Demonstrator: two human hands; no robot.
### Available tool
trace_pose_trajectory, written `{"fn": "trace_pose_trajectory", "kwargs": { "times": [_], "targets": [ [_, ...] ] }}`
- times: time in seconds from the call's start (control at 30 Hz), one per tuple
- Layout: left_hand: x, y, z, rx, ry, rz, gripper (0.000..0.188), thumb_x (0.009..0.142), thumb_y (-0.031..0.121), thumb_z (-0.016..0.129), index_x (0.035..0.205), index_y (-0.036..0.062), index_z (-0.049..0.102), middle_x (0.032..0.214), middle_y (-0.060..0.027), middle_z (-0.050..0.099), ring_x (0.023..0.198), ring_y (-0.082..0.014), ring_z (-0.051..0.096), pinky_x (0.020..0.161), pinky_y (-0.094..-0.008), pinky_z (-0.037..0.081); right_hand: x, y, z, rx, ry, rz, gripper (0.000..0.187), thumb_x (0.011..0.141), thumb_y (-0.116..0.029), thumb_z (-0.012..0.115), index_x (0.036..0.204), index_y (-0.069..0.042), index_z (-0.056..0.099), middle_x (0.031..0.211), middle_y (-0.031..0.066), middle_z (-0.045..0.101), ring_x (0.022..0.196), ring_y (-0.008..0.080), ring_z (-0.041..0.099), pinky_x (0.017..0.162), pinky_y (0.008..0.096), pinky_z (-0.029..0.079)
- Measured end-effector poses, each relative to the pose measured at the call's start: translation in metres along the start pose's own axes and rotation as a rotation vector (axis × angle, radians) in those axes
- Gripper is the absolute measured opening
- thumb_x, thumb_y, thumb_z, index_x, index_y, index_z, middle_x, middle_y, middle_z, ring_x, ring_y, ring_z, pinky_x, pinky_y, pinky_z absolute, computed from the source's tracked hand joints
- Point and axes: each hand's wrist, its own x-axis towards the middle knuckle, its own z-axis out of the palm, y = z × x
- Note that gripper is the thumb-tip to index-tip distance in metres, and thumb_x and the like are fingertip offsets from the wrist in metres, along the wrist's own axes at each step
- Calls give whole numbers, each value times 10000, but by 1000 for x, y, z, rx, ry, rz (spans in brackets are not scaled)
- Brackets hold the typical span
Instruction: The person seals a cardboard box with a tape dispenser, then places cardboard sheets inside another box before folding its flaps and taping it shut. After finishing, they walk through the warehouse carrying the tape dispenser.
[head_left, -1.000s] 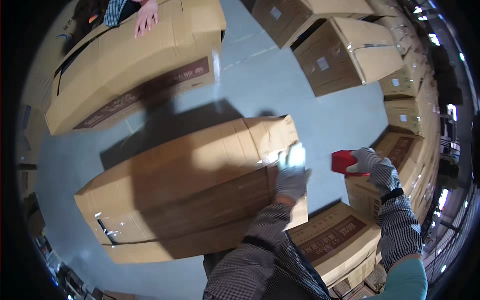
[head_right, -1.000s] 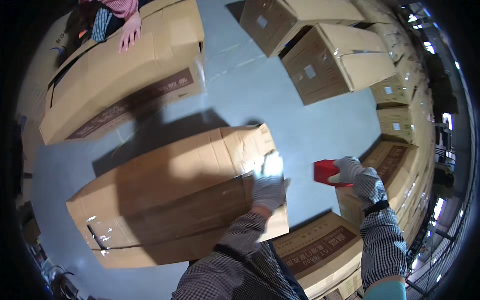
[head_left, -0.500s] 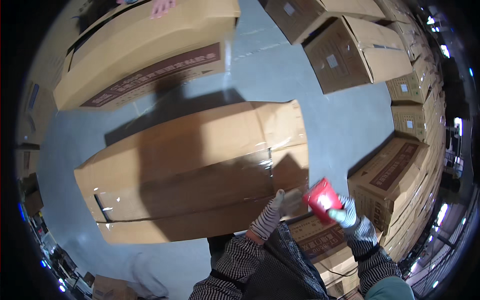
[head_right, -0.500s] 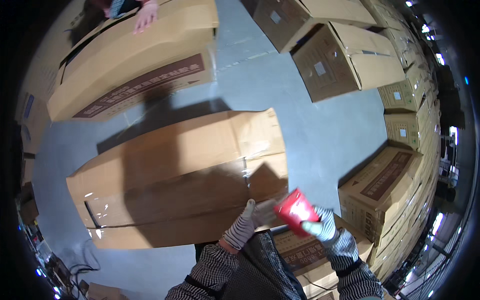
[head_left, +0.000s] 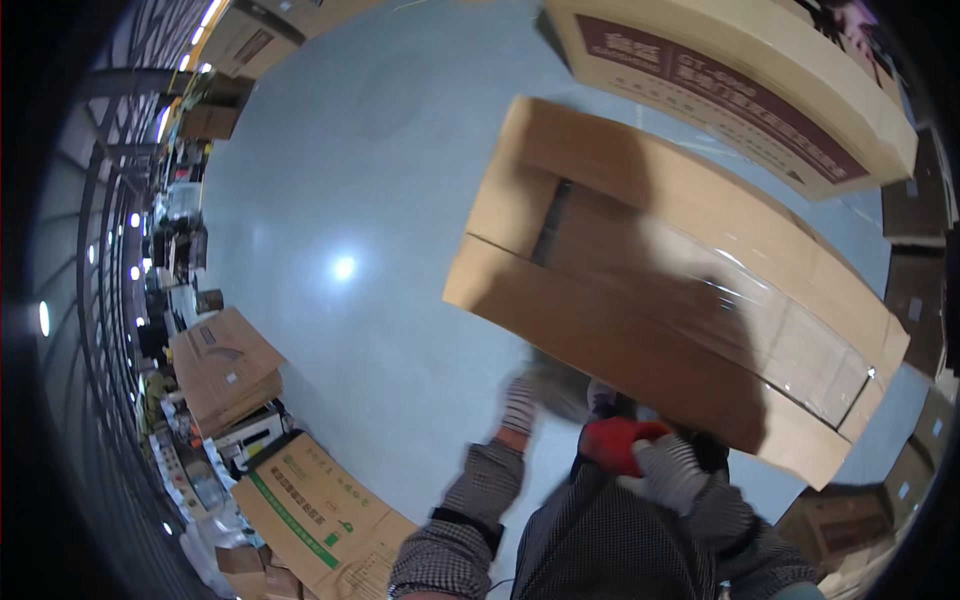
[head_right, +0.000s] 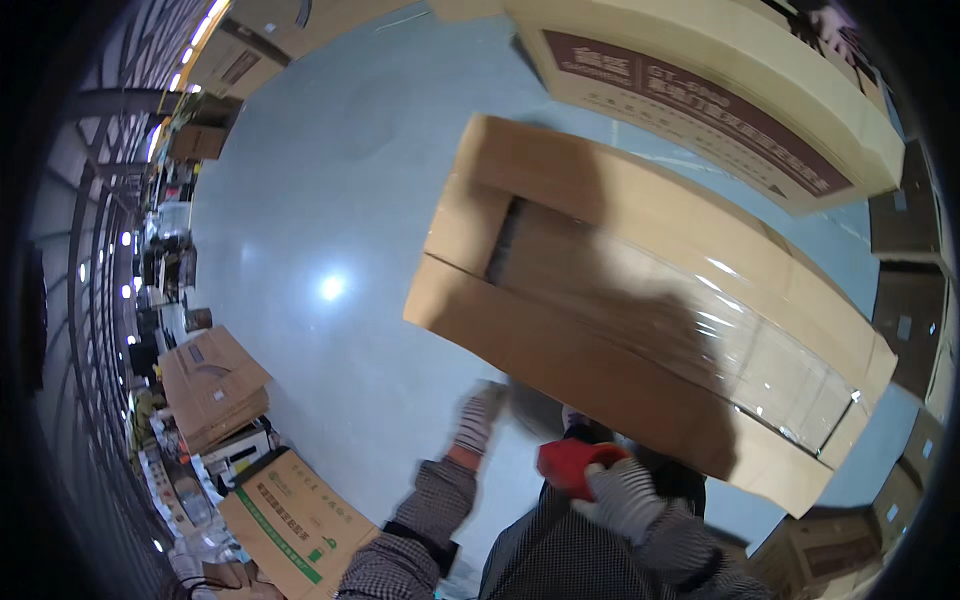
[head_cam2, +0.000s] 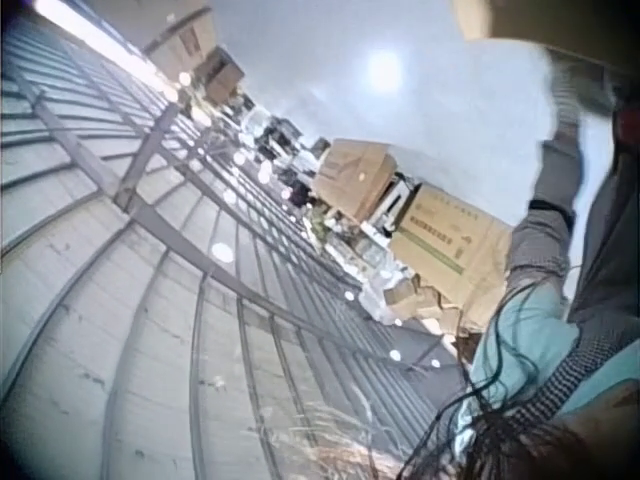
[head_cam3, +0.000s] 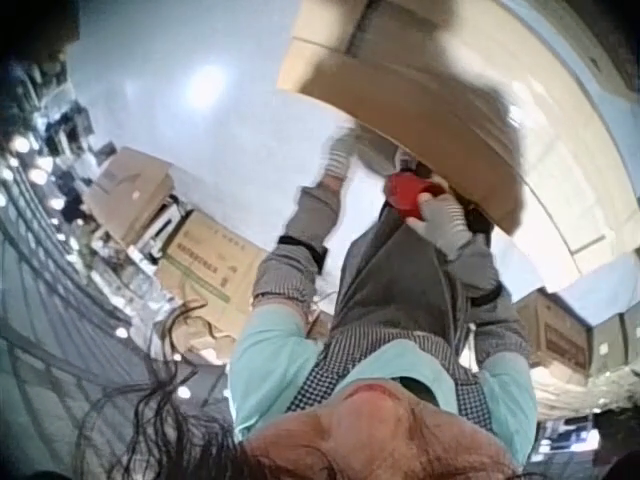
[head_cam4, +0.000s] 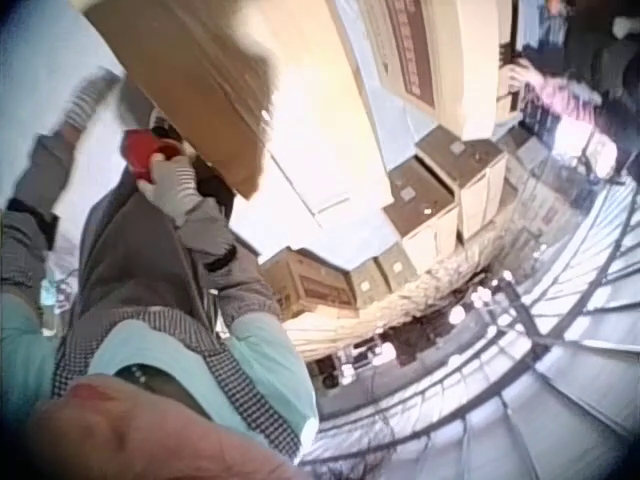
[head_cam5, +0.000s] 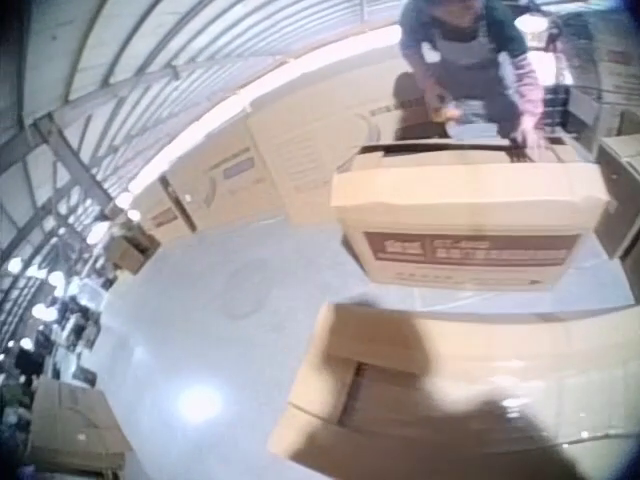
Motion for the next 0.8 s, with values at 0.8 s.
{"fn": "trace_pose_trajectory", "kwargs": {
  "times": [0.8],
  "targets": [
    [-15, 88, 183, -1200, 267, -260, 827, 931, 741, 361, 1523, 163, 362, 1588, -94, 313, 1437, -299, 302, 1178, -554, 223, -234, 297, 227, -42, 89, 132, 335, 815, -382, 698, 941, -72, 679, 934, 117, 704, 886, 345, 677, 980, 429, 488]
  ]
}}
